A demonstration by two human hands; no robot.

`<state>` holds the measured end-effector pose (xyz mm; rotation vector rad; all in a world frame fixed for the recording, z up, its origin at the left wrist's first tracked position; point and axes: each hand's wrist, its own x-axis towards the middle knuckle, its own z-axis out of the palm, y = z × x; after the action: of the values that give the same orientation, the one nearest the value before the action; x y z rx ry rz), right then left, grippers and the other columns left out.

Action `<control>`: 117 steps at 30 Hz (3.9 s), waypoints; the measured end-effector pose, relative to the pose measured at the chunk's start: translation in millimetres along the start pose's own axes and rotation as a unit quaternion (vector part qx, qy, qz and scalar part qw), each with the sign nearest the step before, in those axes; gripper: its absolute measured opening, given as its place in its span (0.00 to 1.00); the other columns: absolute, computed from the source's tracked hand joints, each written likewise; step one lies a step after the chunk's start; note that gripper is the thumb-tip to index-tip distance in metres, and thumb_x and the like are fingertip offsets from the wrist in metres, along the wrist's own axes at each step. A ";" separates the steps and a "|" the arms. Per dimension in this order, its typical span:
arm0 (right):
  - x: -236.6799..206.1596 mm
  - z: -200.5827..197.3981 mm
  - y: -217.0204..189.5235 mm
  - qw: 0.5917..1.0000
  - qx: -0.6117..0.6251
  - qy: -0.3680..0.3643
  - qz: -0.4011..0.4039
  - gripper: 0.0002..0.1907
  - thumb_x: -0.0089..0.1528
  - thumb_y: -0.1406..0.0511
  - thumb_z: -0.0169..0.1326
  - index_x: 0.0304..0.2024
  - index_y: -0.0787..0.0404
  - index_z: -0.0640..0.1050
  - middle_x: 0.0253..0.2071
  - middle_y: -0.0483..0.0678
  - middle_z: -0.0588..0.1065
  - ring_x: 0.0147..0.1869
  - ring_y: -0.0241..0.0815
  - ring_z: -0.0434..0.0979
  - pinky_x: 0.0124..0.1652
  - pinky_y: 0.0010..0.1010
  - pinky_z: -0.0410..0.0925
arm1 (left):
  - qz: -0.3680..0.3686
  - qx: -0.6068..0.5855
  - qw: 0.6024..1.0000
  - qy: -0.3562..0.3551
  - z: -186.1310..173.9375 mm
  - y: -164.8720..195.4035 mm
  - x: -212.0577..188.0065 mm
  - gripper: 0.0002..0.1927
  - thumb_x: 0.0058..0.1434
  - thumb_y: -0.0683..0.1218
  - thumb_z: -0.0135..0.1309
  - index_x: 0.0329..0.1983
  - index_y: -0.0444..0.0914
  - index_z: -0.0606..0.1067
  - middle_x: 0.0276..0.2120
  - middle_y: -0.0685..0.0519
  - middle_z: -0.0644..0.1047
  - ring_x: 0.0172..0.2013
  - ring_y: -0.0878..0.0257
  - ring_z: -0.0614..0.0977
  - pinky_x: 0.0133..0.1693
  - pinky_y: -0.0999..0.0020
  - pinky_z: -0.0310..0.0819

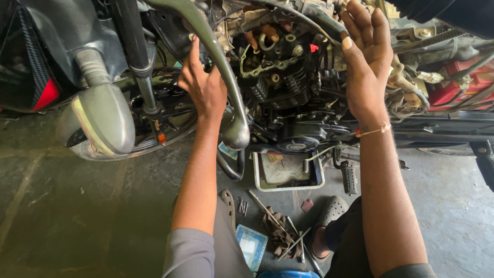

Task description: The person works on the exposed engine of a motorcycle, using a wrench to loosen and tighten bolts around the cylinder head area and positioning cables and parts by hand. Another person's hands occasionally assist from the opposite side while the person continues working on the engine components.

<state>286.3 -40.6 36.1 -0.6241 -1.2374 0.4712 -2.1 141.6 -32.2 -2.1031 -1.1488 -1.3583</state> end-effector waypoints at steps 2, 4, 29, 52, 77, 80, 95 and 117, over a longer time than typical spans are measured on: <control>0.1 0.7 0.2 1.000 0.004 0.003 0.002 0.32 0.79 0.74 0.50 0.79 0.67 0.48 0.79 0.58 0.58 0.83 0.52 0.57 0.79 0.37 0.53 | 0.000 -0.004 1.000 0.000 -0.4 0.4 0.2 0.06 0.68 0.51 0.66 0.46 0.51 0.85 0.75 0.52 0.51 0.69 0.49 0.58 0.62 0.43 0.53; 0.0 0.8 -0.2 1.000 0.003 0.006 0.005 0.32 0.79 0.74 0.50 0.79 0.67 0.48 0.80 0.58 0.59 0.83 0.52 0.57 0.79 0.37 0.53 | -0.003 0.001 1.000 -0.007 -1.5 1.9 -0.1 0.08 0.66 0.48 0.66 0.48 0.52 0.85 0.76 0.53 0.51 0.69 0.49 0.59 0.62 0.44 0.53; -0.3 1.5 -2.2 0.999 -0.031 -0.010 -0.015 0.30 0.81 0.74 0.48 0.79 0.67 0.49 0.77 0.57 0.60 0.82 0.51 0.58 0.80 0.37 0.52 | 0.001 -0.004 1.000 0.006 -2.3 3.2 1.5 0.07 0.68 0.48 0.64 0.48 0.51 0.85 0.76 0.54 0.50 0.69 0.51 0.58 0.63 0.46 0.51; -3.2 4.7 -4.3 0.999 -0.042 -0.007 0.000 0.31 0.80 0.71 0.51 0.78 0.67 0.51 0.79 0.57 0.60 0.83 0.51 0.57 0.79 0.38 0.53 | -0.008 -0.011 1.000 -0.006 -6.4 5.9 -1.2 0.08 0.65 0.46 0.65 0.47 0.51 0.85 0.76 0.54 0.51 0.69 0.50 0.59 0.63 0.46 0.50; -2.1 8.0 -2.1 0.999 -0.053 -0.013 -0.006 0.30 0.81 0.70 0.50 0.78 0.67 0.51 0.79 0.57 0.60 0.82 0.51 0.58 0.78 0.38 0.53 | -0.002 -0.005 1.000 0.005 -4.7 2.0 -3.3 0.07 0.71 0.53 0.63 0.50 0.52 0.85 0.75 0.52 0.53 0.69 0.50 0.58 0.62 0.45 0.50; -2.7 7.8 -2.1 0.999 -0.052 -0.012 -0.003 0.30 0.81 0.69 0.50 0.78 0.67 0.51 0.79 0.57 0.60 0.82 0.51 0.58 0.78 0.39 0.54 | 0.000 -0.003 1.000 0.012 -3.1 1.1 -4.0 0.07 0.71 0.54 0.63 0.49 0.52 0.85 0.75 0.52 0.53 0.69 0.50 0.58 0.62 0.46 0.50; 0.3 10.3 -4.8 0.998 -0.052 -0.016 -0.011 0.29 0.81 0.69 0.50 0.78 0.67 0.52 0.79 0.57 0.61 0.82 0.50 0.58 0.79 0.37 0.53 | -0.004 -0.001 1.000 0.006 -4.2 0.8 -1.0 0.08 0.71 0.54 0.63 0.48 0.51 0.86 0.76 0.53 0.53 0.69 0.51 0.59 0.62 0.47 0.50; 0.0 10.2 -5.7 0.997 -0.071 -0.016 -0.011 0.29 0.82 0.69 0.50 0.78 0.68 0.51 0.78 0.57 0.62 0.82 0.50 0.59 0.79 0.37 0.53 | -0.003 -0.002 1.000 0.014 -4.1 0.8 -0.5 0.08 0.70 0.53 0.64 0.49 0.51 0.85 0.75 0.52 0.53 0.69 0.51 0.58 0.63 0.47 0.49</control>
<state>276.5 -43.0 41.9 -0.7238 -1.3145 0.3781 -3.9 138.0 -30.7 -2.0770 -1.1436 -1.3900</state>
